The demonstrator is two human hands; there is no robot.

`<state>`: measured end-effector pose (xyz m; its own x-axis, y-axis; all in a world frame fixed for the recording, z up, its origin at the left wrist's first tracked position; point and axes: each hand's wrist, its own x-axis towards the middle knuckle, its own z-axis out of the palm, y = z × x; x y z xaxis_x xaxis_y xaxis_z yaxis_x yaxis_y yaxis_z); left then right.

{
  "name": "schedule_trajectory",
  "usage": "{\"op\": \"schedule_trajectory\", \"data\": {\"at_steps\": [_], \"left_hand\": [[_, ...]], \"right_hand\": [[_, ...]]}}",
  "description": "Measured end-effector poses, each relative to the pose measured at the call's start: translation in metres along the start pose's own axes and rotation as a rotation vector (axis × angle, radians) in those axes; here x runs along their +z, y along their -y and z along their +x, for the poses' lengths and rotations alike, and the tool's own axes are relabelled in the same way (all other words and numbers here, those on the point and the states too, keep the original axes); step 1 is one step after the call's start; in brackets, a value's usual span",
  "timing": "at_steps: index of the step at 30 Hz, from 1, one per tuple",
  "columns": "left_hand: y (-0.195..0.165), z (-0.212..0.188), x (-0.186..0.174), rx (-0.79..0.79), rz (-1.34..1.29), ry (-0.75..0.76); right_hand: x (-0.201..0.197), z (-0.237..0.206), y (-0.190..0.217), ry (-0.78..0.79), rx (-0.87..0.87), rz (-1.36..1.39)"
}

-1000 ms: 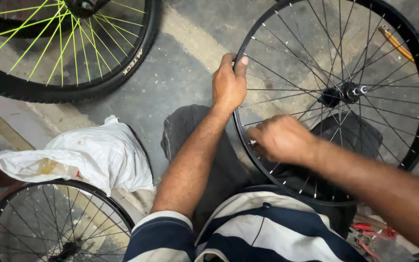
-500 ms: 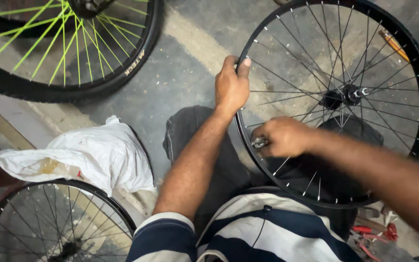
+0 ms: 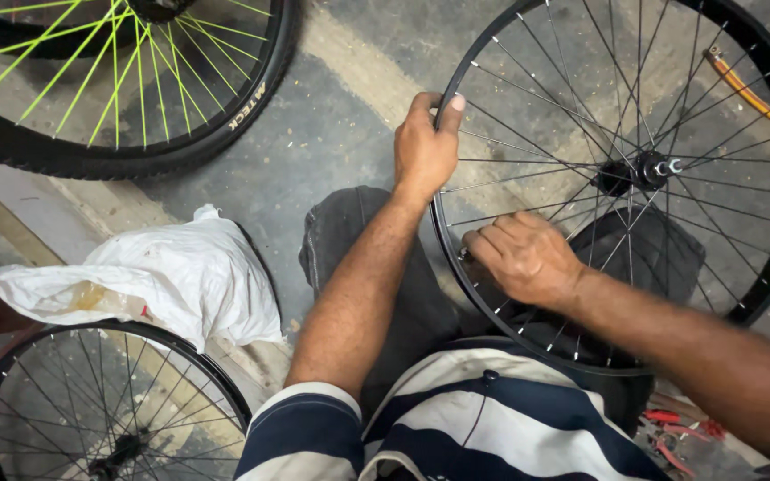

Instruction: The person sits on the floor of a bicycle repair shop and laces a bicycle wheel, inserting spokes one at a time through the rim eyelets and guiding them outward while holding the rim steady. They rotate the wheel as they work around it, with a partially laced wheel and other bicycle wheels nearby.

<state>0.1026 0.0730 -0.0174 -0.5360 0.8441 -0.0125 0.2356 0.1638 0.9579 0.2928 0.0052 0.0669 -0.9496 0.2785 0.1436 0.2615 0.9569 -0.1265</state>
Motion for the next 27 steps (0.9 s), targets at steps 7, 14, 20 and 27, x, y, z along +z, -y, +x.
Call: {"op": "schedule_trajectory", "data": {"at_steps": [7,14,20,27], "left_hand": [[0.022,0.023,0.011,-0.064,-0.141,0.146],[0.007,-0.011,0.001,0.035,-0.055,0.037],[-0.014,-0.013,-0.016,0.074,-0.058,-0.017],[-0.011,-0.006,-0.012,0.108,-0.134,-0.039]], "right_hand": [[-0.021,-0.037,0.012,0.265,0.053,0.394],[-0.026,-0.037,0.003,0.611,0.317,0.474],[-0.050,-0.038,-0.004,-0.011,0.169,0.553],[-0.020,-0.001,0.008,-0.069,0.112,0.176]]}}
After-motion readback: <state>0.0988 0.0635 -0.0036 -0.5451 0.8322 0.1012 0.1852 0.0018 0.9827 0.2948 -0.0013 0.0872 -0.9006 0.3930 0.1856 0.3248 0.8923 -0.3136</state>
